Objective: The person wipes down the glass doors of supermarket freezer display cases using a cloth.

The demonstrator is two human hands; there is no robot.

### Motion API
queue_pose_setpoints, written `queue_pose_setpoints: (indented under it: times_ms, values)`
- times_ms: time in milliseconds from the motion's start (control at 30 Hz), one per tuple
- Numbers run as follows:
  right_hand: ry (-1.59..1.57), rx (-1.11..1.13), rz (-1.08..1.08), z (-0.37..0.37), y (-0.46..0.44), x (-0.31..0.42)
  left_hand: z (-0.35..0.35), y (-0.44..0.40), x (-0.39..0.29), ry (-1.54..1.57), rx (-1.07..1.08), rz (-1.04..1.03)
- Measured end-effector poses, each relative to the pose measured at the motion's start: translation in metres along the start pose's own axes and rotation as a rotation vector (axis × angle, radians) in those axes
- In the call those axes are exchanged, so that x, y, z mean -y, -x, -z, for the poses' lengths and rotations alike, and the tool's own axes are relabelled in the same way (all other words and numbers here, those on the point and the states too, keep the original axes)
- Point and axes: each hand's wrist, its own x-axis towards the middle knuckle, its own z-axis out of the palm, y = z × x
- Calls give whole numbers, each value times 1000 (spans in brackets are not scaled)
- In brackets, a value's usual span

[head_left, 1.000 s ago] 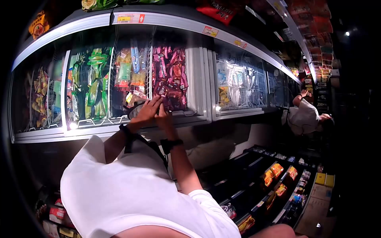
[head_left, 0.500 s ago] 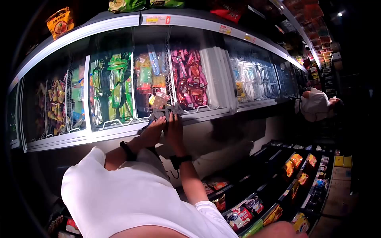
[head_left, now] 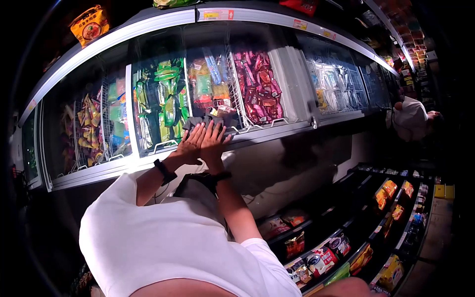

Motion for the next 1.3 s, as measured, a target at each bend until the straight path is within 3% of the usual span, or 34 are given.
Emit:
queue_pose_setpoints:
  times_ms: [133, 167, 200, 267, 433, 533, 600, 700, 833, 967, 1067, 1167, 1200, 1233, 1300]
  values:
    - [-30, 56, -40, -7, -28, -9, 9, -24, 1, 15, -56, 27]
    - [-37, 83, -59, -9, -39, -12, -12, -40, 12, 7, -169, -9]
    - [-47, 115, -74, -10, -49, -14, -59, -67, 30, -539, -619, 0]
    - [-59, 166, -64, -2, -65, -21, 0, -74, 17, 33, -31, 50]
    - [-115, 231, -115, -2, -131, -36, 45, -119, 29, 3, 103, 46]
    - [-86, 276, -86, 2, -169, -50, 58, -159, 32, -16, 37, 77]
    - [-33, 132, -27, -21, -186, -62, 41, -184, 31, -25, -111, 148]
    - [-12, 271, -15, -7, -227, -73, 37, -219, 24, 110, -194, 251]
    - [-12, 281, 25, 9, -255, -104, 43, -257, 13, 139, -389, 231]
    - [-10, 369, 22, 41, -264, -143, 51, -292, 9, 192, -365, 166]
    - [-58, 288, -127, 32, -262, -211, 41, -343, -46, 275, -418, -12]
    - [62, 365, -146, 38, -245, -323, 36, -370, -144, 313, -225, -166]
    - [134, 414, -203, 82, -227, -329, 39, -371, -176, 369, -172, -213]
    - [273, 350, -89, 98, -214, -345, 17, -382, -199, 502, -303, -287]
    - [375, 661, 150, 74, -225, -407, 0, -379, -221, 620, -441, -331]
